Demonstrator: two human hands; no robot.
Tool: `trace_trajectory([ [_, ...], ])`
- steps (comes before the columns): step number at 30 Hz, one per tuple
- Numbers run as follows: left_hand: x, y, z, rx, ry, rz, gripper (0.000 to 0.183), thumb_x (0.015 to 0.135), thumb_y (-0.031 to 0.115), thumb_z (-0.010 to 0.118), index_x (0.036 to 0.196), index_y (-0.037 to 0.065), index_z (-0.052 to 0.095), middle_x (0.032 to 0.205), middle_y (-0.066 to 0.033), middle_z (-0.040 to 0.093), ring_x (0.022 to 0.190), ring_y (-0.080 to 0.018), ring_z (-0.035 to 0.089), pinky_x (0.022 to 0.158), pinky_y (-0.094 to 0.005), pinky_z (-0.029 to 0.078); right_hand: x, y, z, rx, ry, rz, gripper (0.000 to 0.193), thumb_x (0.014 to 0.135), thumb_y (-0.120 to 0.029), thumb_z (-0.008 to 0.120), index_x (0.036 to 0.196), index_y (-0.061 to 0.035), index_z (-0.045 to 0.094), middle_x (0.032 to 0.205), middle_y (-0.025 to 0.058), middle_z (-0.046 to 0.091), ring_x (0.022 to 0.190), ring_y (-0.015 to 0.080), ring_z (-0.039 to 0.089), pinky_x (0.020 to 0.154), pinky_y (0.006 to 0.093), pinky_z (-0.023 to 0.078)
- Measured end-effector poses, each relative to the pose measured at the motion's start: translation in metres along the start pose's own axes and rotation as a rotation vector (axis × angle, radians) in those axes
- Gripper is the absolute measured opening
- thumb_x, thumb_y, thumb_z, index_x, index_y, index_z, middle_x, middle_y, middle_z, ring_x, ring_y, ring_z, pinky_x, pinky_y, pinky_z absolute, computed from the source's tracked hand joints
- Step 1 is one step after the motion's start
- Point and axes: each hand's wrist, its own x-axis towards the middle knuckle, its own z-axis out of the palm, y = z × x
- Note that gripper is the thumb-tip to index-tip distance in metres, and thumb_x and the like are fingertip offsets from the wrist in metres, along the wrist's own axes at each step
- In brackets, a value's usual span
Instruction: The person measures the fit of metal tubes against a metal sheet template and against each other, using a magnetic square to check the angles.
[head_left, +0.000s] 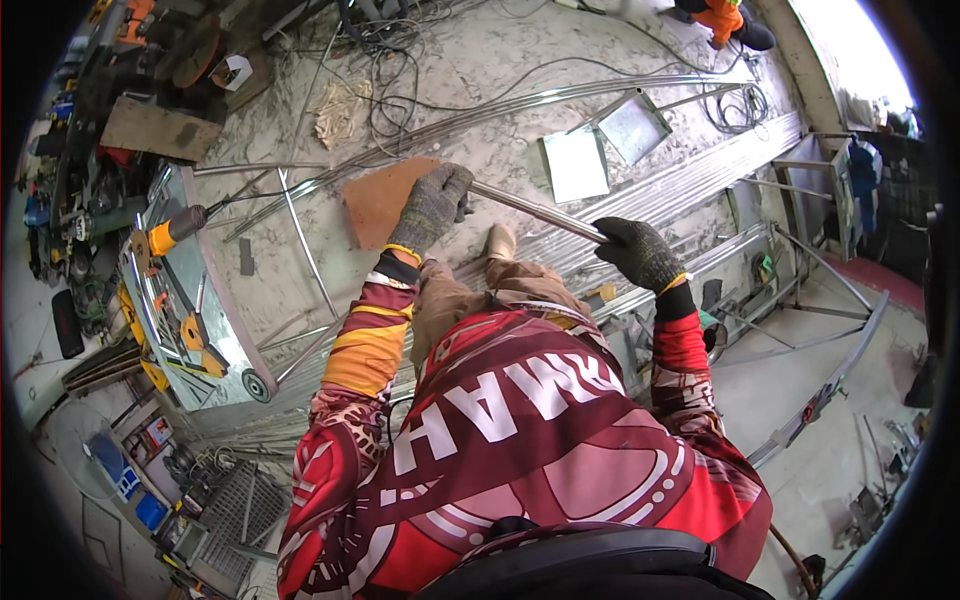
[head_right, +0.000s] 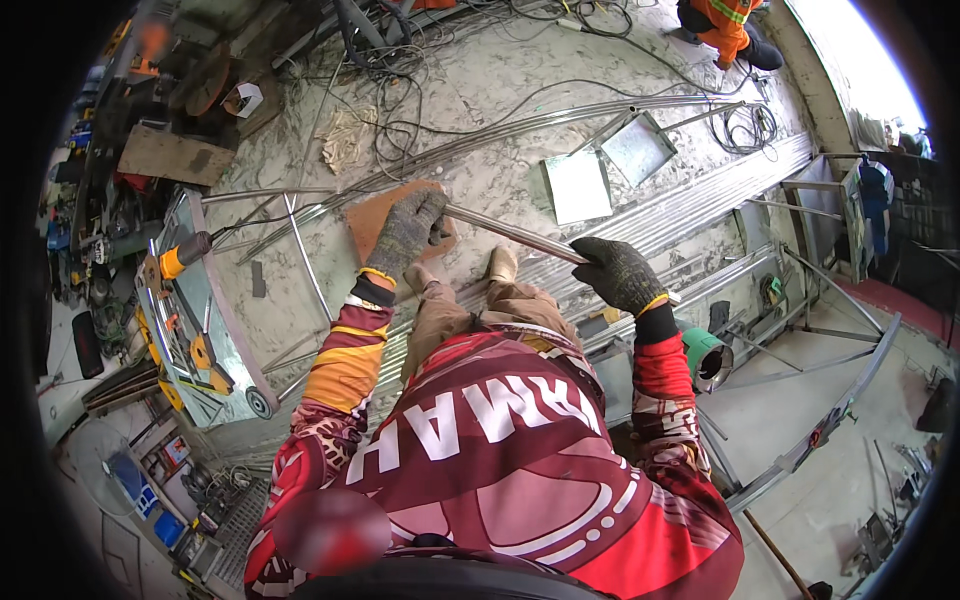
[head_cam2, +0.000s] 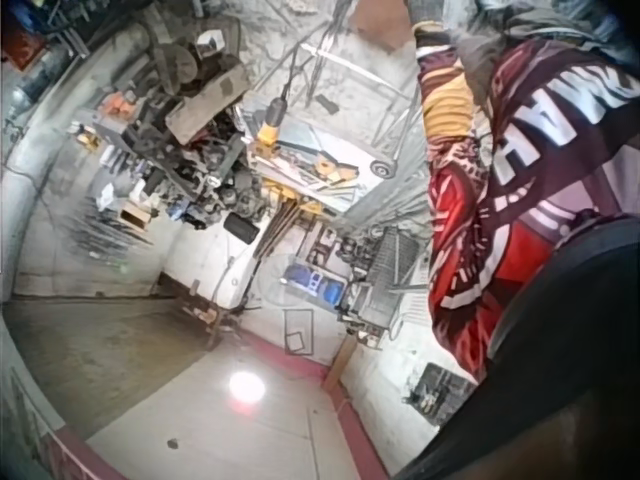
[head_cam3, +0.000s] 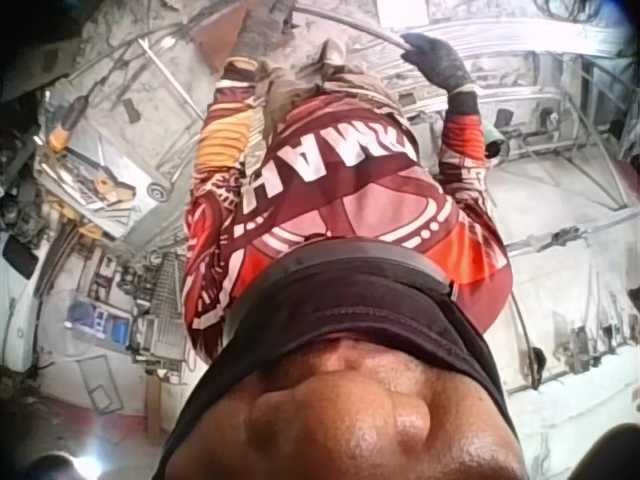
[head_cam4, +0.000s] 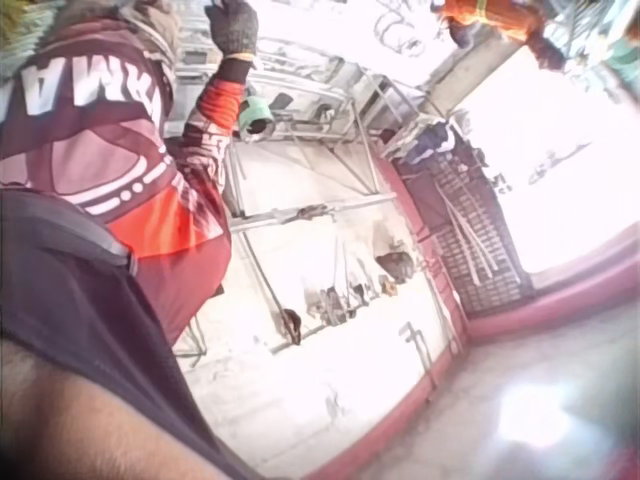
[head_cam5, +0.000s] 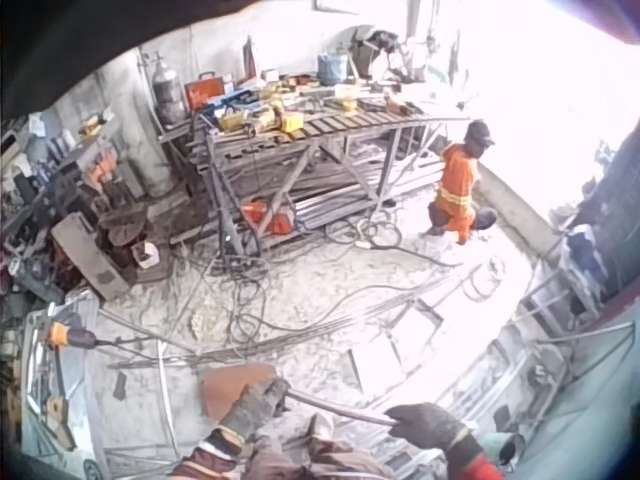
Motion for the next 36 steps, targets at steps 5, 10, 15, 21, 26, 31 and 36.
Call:
trace_trajectory([
  [5, -0.015, -0.008, 0.034, -0.073, -0.144, -0.109, 0.033, 0.107, 0.033, 0.051, 0.108, 0.004, 0.067, 0.070, -0.0019, 0.058, 0.064, -0.0116, 0.057, 0.060, -0.0301, 0.049, 0.010, -0.009, 0.013, 0.030, 0.033, -0.104, 0.046, 0.085, -0.023, 0.074, 0.126, -0.0038, 0.067, 0.113, 0.0218, 0.071, 0.104, 0.0387, 0.068, 0.089, 0.0437, 0.054],
  [10, -0.019, 0.015, 0.030, -0.104, 0.069, -0.012, 0.048, 0.109, 0.045, 0.041, 0.126, 0.005, 0.061, 0.072, -0.0024, 0.058, 0.066, -0.0125, 0.056, 0.061, -0.0307, 0.049, 0.016, -0.010, 0.018, 0.096, -0.005, -0.060, 0.047, 0.085, -0.022, 0.074, 0.128, -0.0031, 0.065, 0.115, 0.0217, 0.071, 0.105, 0.0391, 0.068, 0.090, 0.0444, 0.054],
  [15, -0.015, -0.002, 0.026, -0.068, -0.022, -0.090, 0.035, 0.104, 0.033, 0.054, 0.123, 0.006, 0.064, 0.076, -0.0030, 0.061, 0.067, -0.0121, 0.061, 0.060, -0.0275, 0.052, 0.008, -0.017, 0.008, -0.020, 0.003, -0.022, 0.047, 0.085, -0.024, 0.073, 0.127, -0.0044, 0.066, 0.114, 0.0224, 0.070, 0.105, 0.0384, 0.068, 0.090, 0.0448, 0.054],
  [21, -0.023, -0.017, 0.064, -0.260, -0.157, -0.241, 0.022, 0.100, 0.014, 0.061, 0.115, -0.001, 0.066, 0.083, -0.0043, 0.066, 0.065, -0.0109, 0.061, 0.060, -0.0273, 0.052, 0.016, -0.006, 0.022, -0.162, -0.037, -0.059, 0.044, 0.088, -0.033, 0.070, 0.126, -0.0102, 0.065, 0.110, 0.0204, 0.071, 0.103, 0.0403, 0.067, 0.088, 0.0475, 0.053],
  [26, -0.026, -0.011, 0.070, -0.268, -0.043, -0.185, 0.015, 0.096, 0.007, 0.064, 0.109, 0.000, 0.068, 0.089, -0.0059, 0.070, 0.069, -0.0104, 0.064, 0.061, -0.0268, 0.053, 0.008, -0.010, 0.013, -0.187, -0.050, -0.060, 0.040, 0.089, -0.033, 0.067, 0.123, -0.0116, 0.065, 0.106, 0.0199, 0.070, 0.100, 0.0404, 0.067, 0.086, 0.0499, 0.052],
  [31, -0.020, -0.013, 0.061, -0.166, -0.167, -0.104, 0.026, 0.090, 0.002, 0.067, 0.116, 0.000, 0.068, 0.100, -0.0088, 0.072, 0.089, -0.0156, 0.067, 0.080, -0.0300, 0.056, 0.010, -0.016, 0.004, -0.194, -0.053, -0.094, 0.040, 0.090, -0.032, 0.067, 0.124, -0.0120, 0.065, 0.106, 0.0197, 0.070, 0.100, 0.0400, 0.067, 0.087, 0.0499, 0.053],
  [36, -0.020, -0.010, 0.058, -0.111, -0.183, -0.051, 0.026, 0.088, 0.000, 0.068, 0.113, -0.001, 0.068, 0.099, -0.0095, 0.073, 0.091, -0.0168, 0.069, 0.083, -0.0315, 0.056, 0.014, -0.017, 0.002, -0.175, -0.077, -0.158, 0.040, 0.089, -0.032, 0.068, 0.124, -0.0126, 0.065, 0.108, 0.0185, 0.071, 0.102, 0.0389, 0.067, 0.088, 0.0489, 0.053],
])
